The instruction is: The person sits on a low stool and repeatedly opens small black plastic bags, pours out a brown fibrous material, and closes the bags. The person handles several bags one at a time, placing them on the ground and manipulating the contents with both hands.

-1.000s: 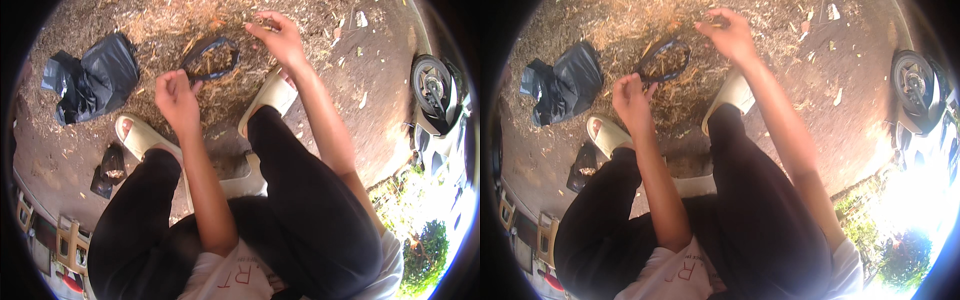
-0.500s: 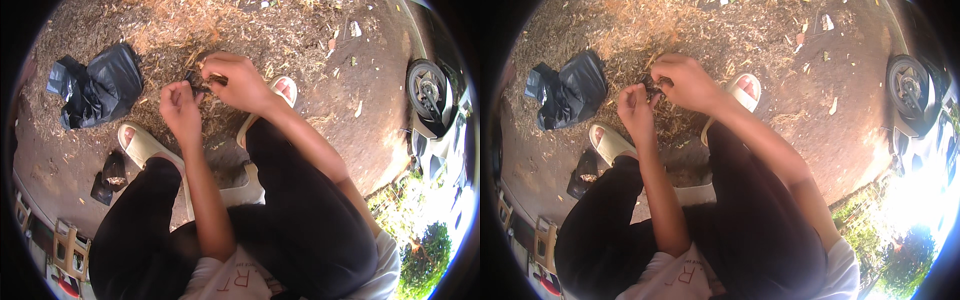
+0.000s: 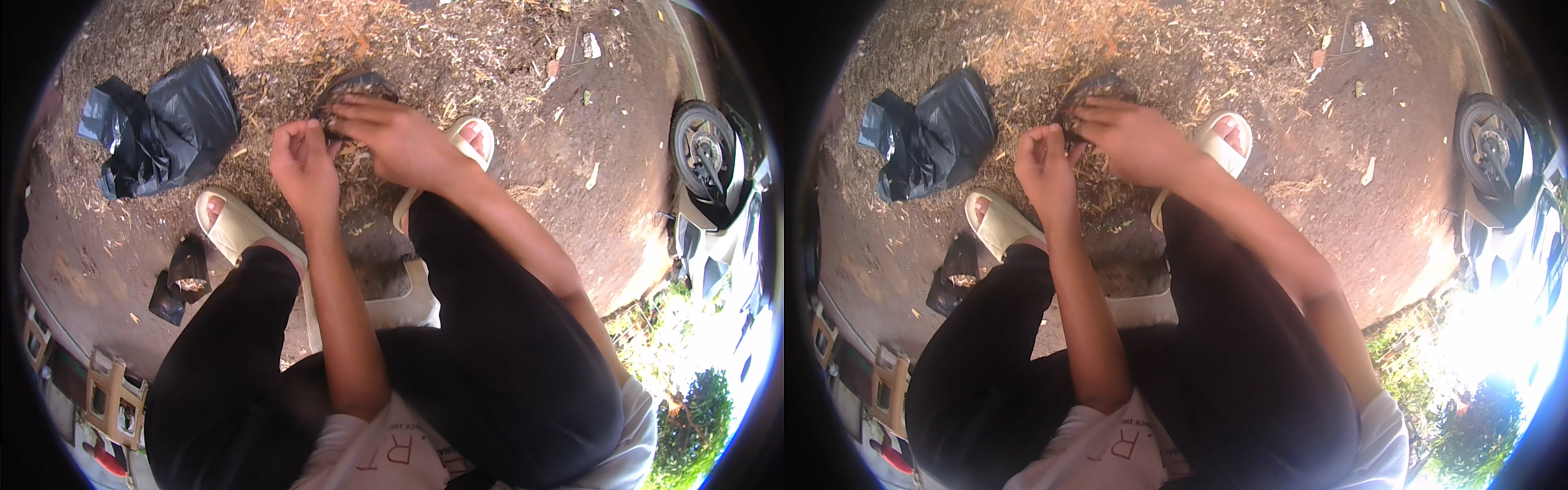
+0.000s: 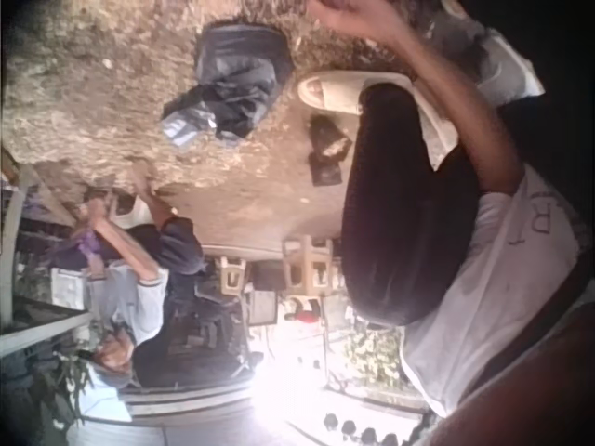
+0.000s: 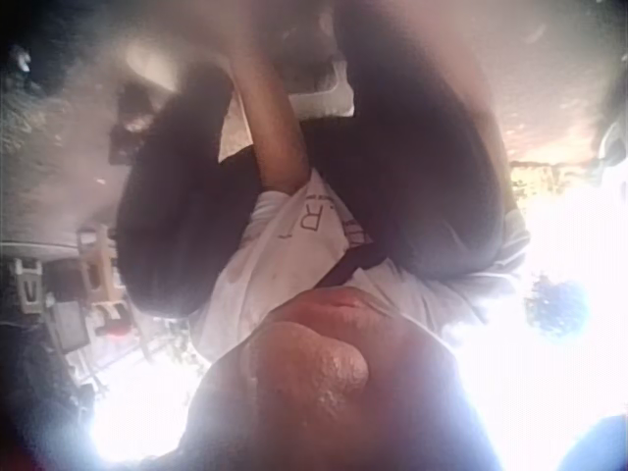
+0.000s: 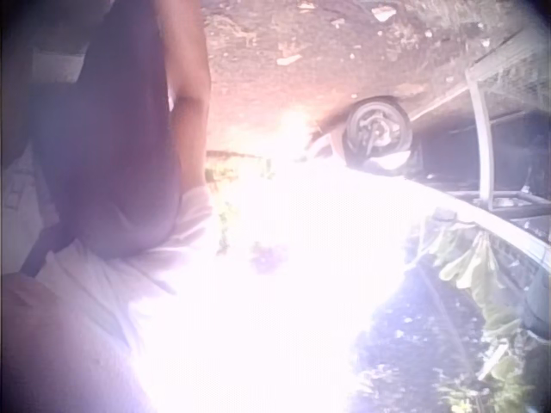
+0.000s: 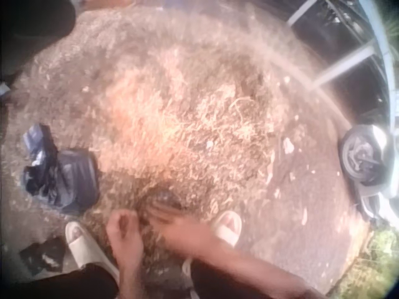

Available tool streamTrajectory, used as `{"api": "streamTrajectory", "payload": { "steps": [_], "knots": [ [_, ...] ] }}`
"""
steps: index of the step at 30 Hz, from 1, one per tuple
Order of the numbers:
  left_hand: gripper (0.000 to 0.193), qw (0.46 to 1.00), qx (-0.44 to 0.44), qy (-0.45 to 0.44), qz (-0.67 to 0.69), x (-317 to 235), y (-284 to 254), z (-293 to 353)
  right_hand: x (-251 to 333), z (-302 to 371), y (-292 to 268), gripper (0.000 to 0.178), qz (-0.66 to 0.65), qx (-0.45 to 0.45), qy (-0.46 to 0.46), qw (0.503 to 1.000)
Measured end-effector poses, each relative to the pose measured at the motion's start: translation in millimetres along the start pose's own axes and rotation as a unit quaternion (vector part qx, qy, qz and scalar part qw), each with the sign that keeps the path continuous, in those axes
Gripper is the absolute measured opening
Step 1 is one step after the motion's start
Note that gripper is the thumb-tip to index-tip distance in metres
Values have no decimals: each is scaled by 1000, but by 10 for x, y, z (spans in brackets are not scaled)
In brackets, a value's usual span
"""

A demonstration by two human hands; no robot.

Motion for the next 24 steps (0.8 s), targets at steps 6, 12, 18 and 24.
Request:
{"api": "streamTrajectory", "payload": {
  "steps": [6, 12, 18, 24],
  "knots": [
    [6, 999, 9, 35, -5, 25, 9, -4, 12, -51, 52, 39, 4, 48, 14, 999],
    [9, 1000, -3, 17, -6, -15, -13, 12, -406, -374, -537, 37, 1, -127, 53, 991],
    [10, 1000, 0, 3, -6, 19, 6, 7, -1843, -694, -425, 34, 288, 0, 136, 948],
    [9, 1000, -6, 8, -12, 7, 5, 16, -2011, -728, -247, 27, 327, 44, 166, 929]
  ]
}}
Point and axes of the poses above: each hand's wrist, its own z-axis away from the middle knuckle, its own y-axis out of the palm, x = y × z, the point moved 8 cm from there along -z, towards the middle knuckle, and after that the axes turned 10 degrees about -x, right-handed, at the moved point
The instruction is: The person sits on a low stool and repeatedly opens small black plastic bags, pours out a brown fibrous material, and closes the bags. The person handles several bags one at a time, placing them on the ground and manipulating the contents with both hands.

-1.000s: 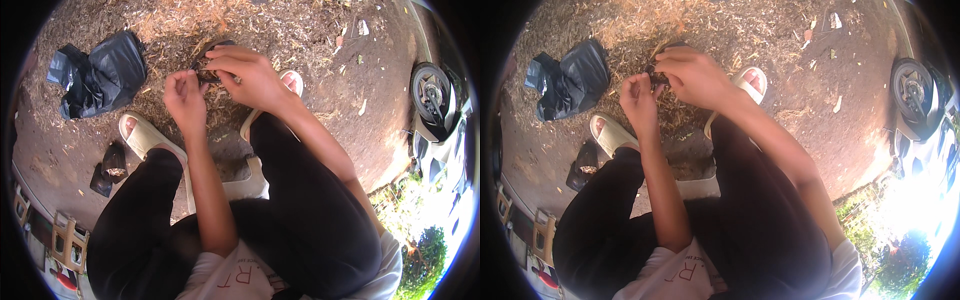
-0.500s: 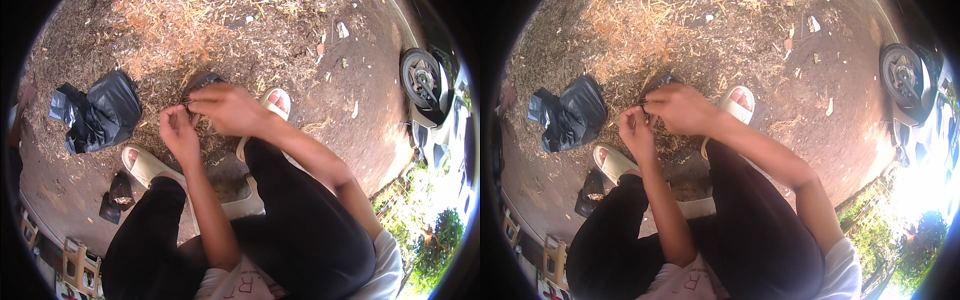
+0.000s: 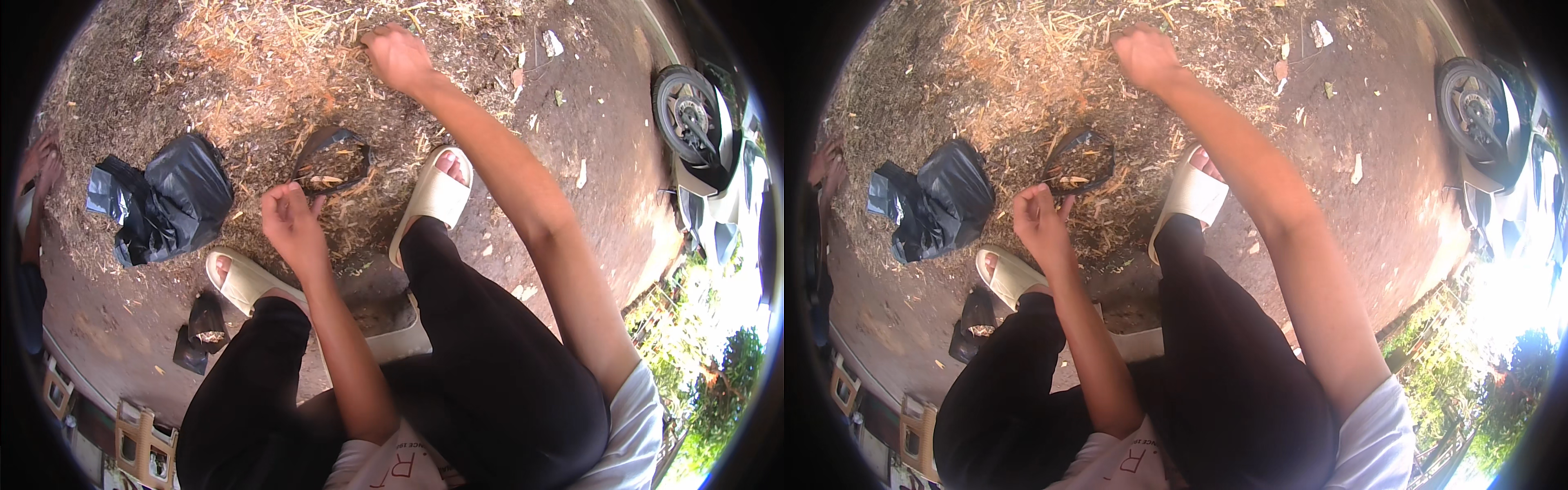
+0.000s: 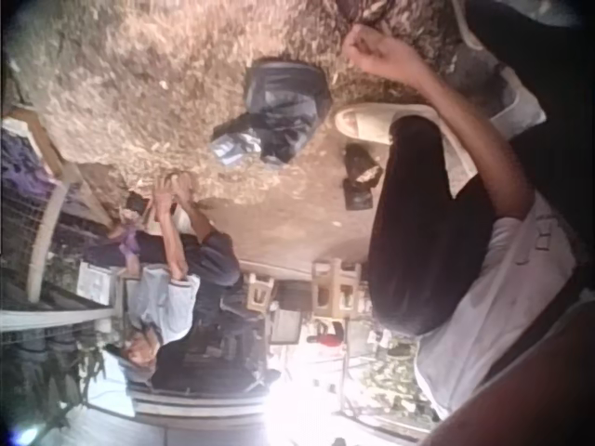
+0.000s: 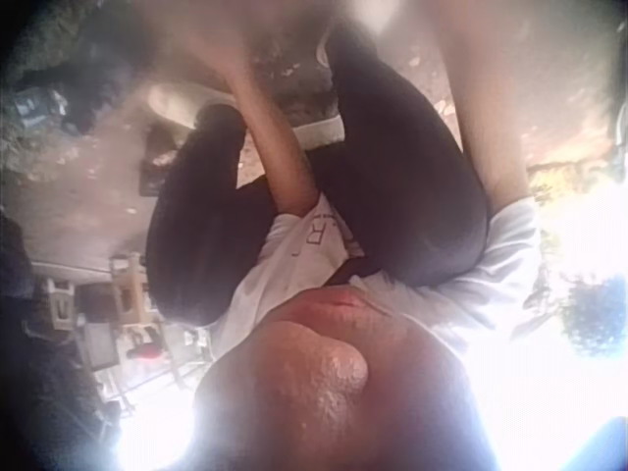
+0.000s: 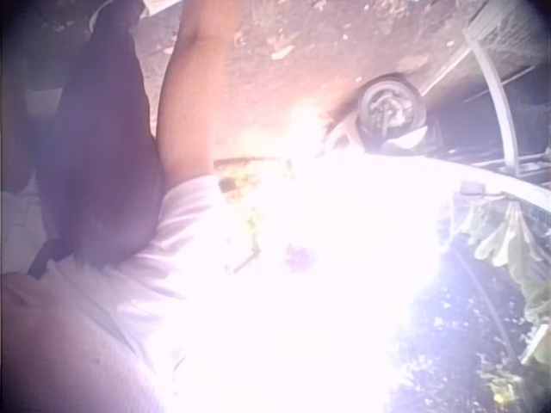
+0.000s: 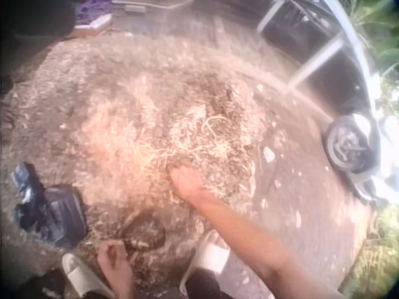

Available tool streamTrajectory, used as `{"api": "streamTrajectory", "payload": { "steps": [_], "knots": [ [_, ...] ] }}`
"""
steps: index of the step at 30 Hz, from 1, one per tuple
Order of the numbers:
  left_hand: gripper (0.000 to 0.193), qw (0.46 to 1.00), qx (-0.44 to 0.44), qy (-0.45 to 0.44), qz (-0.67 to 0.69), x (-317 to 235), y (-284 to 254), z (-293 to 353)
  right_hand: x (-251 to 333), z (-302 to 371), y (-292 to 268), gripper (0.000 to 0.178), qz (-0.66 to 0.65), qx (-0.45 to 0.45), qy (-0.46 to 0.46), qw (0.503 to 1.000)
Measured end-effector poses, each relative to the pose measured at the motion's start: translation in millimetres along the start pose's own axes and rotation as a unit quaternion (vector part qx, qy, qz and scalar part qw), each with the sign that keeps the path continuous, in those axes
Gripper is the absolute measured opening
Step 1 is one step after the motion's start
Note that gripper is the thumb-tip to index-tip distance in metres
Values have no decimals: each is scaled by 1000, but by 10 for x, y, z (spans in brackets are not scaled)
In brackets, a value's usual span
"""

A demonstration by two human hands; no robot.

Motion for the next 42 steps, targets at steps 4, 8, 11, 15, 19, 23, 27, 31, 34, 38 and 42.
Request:
{"api": "streamTrajectory", "payload": {
  "steps": [4, 8, 11, 15, 19, 23, 27, 31, 34, 38, 42],
  "knots": [
    [9, 1000, 0, -3, -1, 19, -38, -24, -273, 53, -112, 17, -292, -55, 235, 926],
    [9, 1000, 1, -2, 3, 21, -10, -14, -365, 191, -46, 11, -481, -38, 363, 797],
    [9, 1000, 4, 5, 2, -4, -5, -11, -307, 287, -64, 8, -531, -44, 395, 749],
    [9, 1000, 11, 3, -6, 3, 37, -3, -321, 384, -47, 7, -561, -55, 397, 724],
    [9, 1000, 9, 2, 9, 17, -4, -17, -369, 600, -199, 6, -611, -69, 420, 668],
    [9, 1000, 5, -6, 4, 28, -12, -21, -655, 971, -420, 7, -682, -85, 442, 577],
    [8, 1000, 3, -6, 5, 24, -11, -12, -728, 1183, -408, 10, -710, -67, 451, 538],
    [7, 1000, 9, 1, 0, 16, 30, 11, -439, 1012, -219, 21, -746, -35, 467, 474],
    [7, 1000, 3, -1, 3, 15, 11, 1, -170, 769, -152, 24, -771, 2, 434, 466],
    [8, 1000, 6, 1, -3, 27, 14, -3, -191, 493, -61, 30, -718, -8, 429, 549],
    [8, 1000, 7, 6, 1, 13, 12, -1, -284, 420, -199, 41, -563, -20, 319, 762]
  ]
}}
Point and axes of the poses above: each hand's wrist, its own z-axis away from the middle knuckle, its own y-axis out of the palm, x = y × z, the point moved 8 cm from there along -z, towards the middle knuckle, and after that the axes turned 10 degrees about -x, right-handed, at the moved point
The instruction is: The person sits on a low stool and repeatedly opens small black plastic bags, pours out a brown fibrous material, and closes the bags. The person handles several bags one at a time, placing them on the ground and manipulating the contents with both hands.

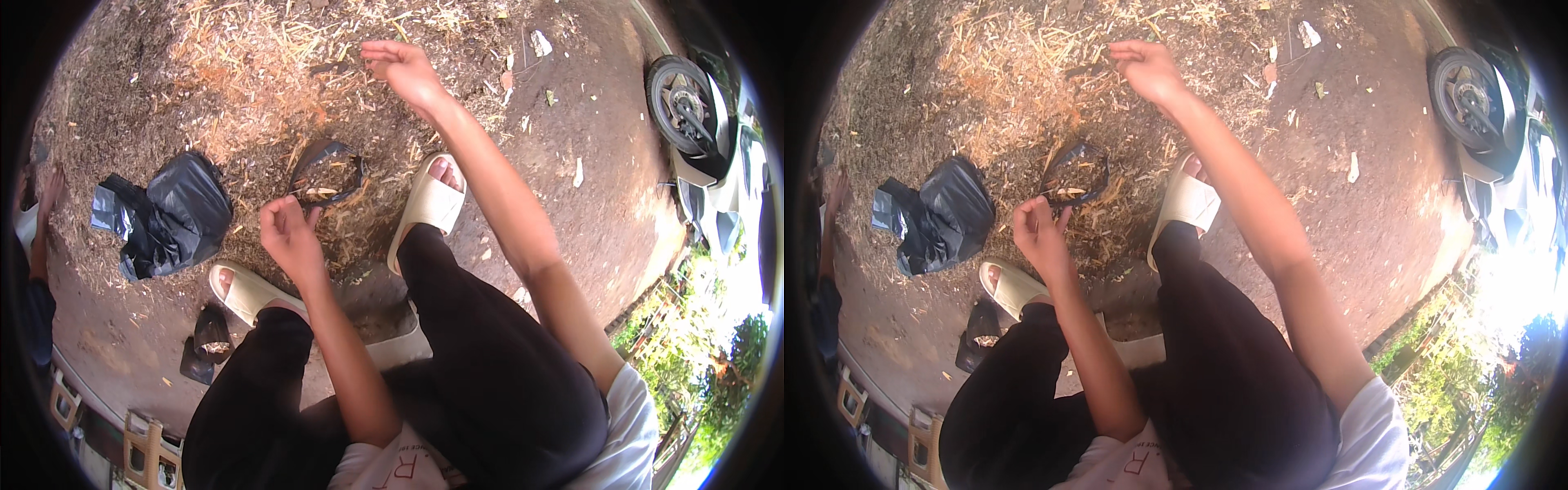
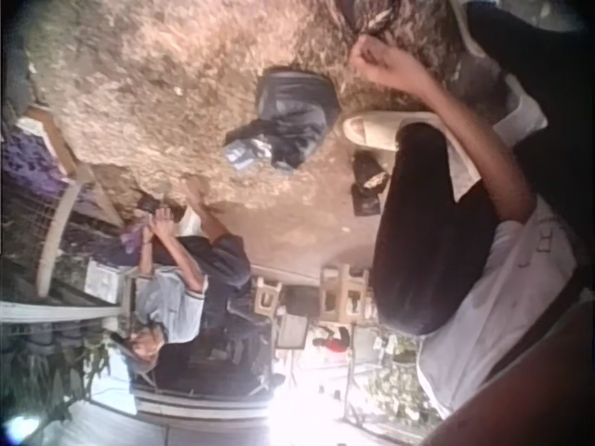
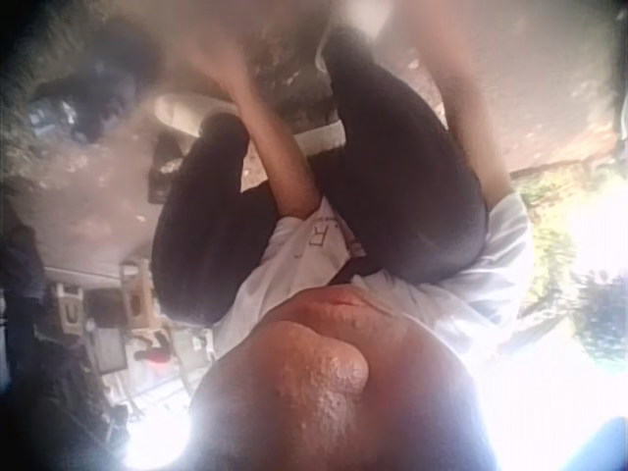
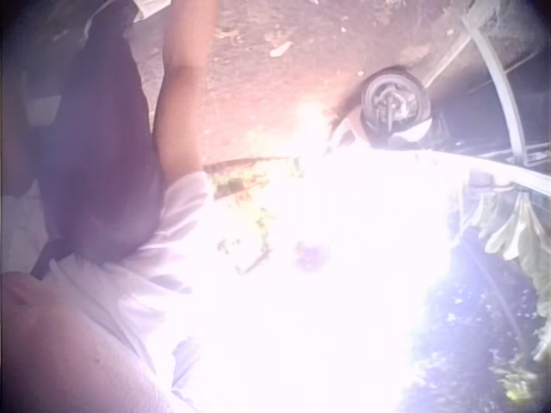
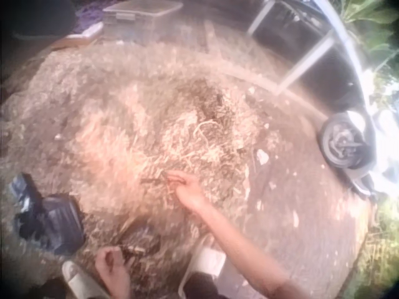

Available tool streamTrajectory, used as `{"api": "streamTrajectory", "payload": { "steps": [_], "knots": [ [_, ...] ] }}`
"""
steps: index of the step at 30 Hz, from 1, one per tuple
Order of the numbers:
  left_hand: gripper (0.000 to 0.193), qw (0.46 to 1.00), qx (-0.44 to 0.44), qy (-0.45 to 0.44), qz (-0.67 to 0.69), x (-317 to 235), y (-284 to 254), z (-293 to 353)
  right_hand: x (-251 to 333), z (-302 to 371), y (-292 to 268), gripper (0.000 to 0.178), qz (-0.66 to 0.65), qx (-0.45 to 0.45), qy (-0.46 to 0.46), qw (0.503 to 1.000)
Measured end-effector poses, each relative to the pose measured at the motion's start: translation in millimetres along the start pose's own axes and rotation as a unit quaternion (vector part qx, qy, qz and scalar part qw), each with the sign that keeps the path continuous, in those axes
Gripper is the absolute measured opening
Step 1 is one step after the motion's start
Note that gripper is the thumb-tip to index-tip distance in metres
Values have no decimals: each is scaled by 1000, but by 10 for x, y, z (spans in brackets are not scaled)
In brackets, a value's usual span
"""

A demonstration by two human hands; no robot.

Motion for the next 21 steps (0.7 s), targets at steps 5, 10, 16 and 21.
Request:
{"api": "streamTrajectory", "payload": {
  "steps": [5, 10, 16, 21],
  "knots": [
    [8, 1000, -1, -4, 2, -16, 34, 31, 122, 232, 43, 41, 184, -14, -148, 972],
    [11, 1000, -1, -13, 13, 1, -35, -21, 137, 982, 323, 29, 115, 81, -55, 988],
    [12, 998, 46, -40, 1, 19, 102, 35, -70, 1206, 408, 23, 200, 85, -43, 975],
    [10, 995, 86, -40, -20, 68, 152, 57, 98, 1283, 569, 15, 166, 50, -126, 977]
  ]
}}
Point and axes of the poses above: each hand's wrist, its own z-axis away from the middle knuckle, its own y-axis out of the palm, x = y × z, the point moved 8 cm from there along -z, towards the middle knuckle, and after that the axes turned 10 degrees about -x, right-handed, at the moved point
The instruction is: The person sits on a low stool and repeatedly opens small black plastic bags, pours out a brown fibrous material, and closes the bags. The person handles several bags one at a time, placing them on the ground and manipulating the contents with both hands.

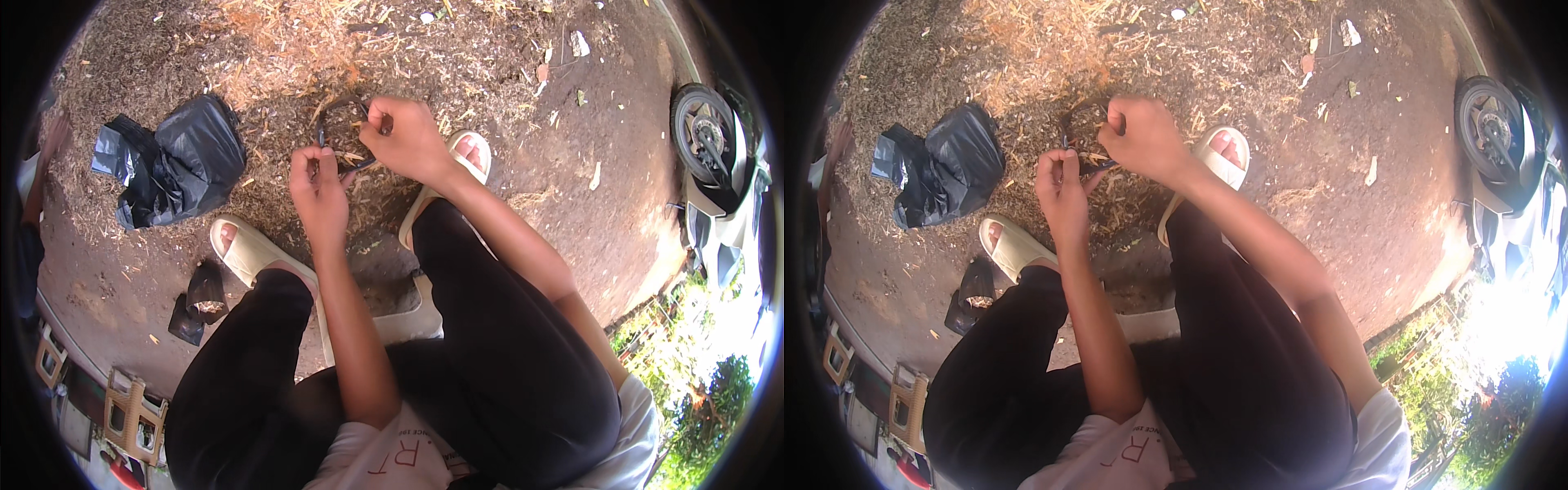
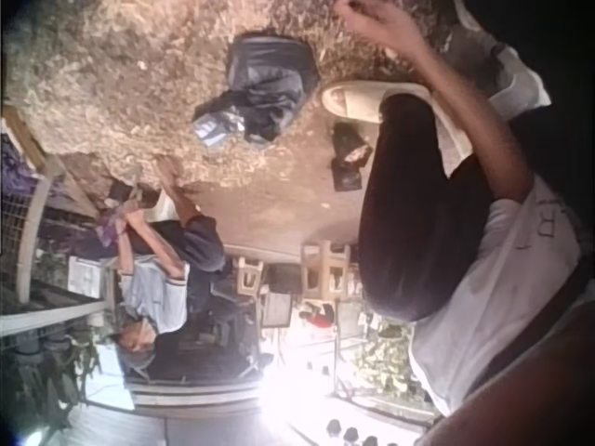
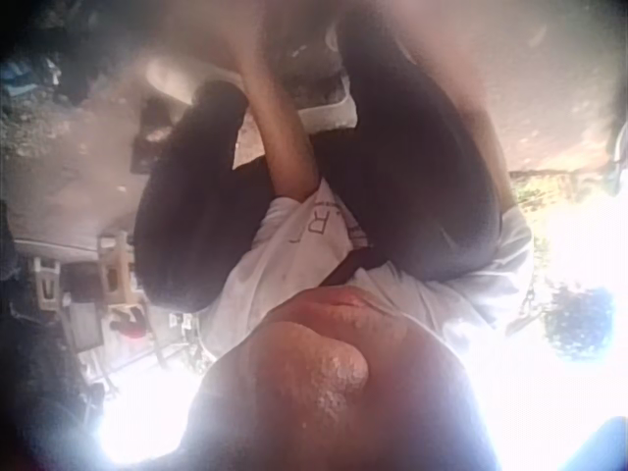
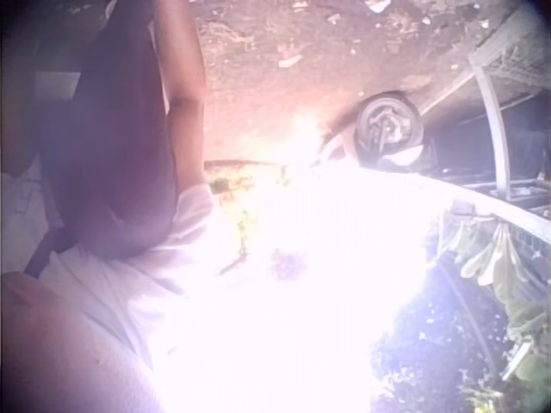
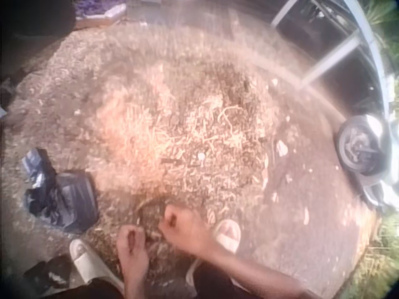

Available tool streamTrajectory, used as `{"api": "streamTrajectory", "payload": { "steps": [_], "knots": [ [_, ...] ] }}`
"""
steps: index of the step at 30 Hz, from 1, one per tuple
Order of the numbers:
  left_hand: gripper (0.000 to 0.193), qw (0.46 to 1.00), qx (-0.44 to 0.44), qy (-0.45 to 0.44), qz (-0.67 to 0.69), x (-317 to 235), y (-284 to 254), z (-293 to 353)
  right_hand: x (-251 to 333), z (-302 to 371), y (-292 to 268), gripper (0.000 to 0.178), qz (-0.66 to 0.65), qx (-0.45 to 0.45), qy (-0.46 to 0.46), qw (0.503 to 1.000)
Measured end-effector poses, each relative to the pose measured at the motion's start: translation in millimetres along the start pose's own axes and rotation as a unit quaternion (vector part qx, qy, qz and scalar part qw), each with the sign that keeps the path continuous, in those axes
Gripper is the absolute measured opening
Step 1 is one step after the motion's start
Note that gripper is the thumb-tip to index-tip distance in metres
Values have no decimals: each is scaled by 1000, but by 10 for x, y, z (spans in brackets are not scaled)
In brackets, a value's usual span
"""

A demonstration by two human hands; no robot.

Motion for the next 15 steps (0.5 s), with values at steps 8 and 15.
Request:
{"api": "streamTrajectory", "payload": {
  "steps": [8, 15],
  "knots": [
    [15, 995, -87, 3, 46, -95, -47, 21, -126, 107, -80, 35, -22, -50, 55, 997],
    [17, 994, -57, 62, -66, 18, -145, -104, -234, -8, -179, 27, 31, -51, 78, 995]
  ]
}}
Point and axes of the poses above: each hand's wrist, its own z-axis away from the middle knuckle, its own y-axis out of the palm, x = y × z, the point moved 8 cm from there along -z, towards the middle knuckle, and after that the axes turned 10 degrees about -x, right-handed, at the moved point
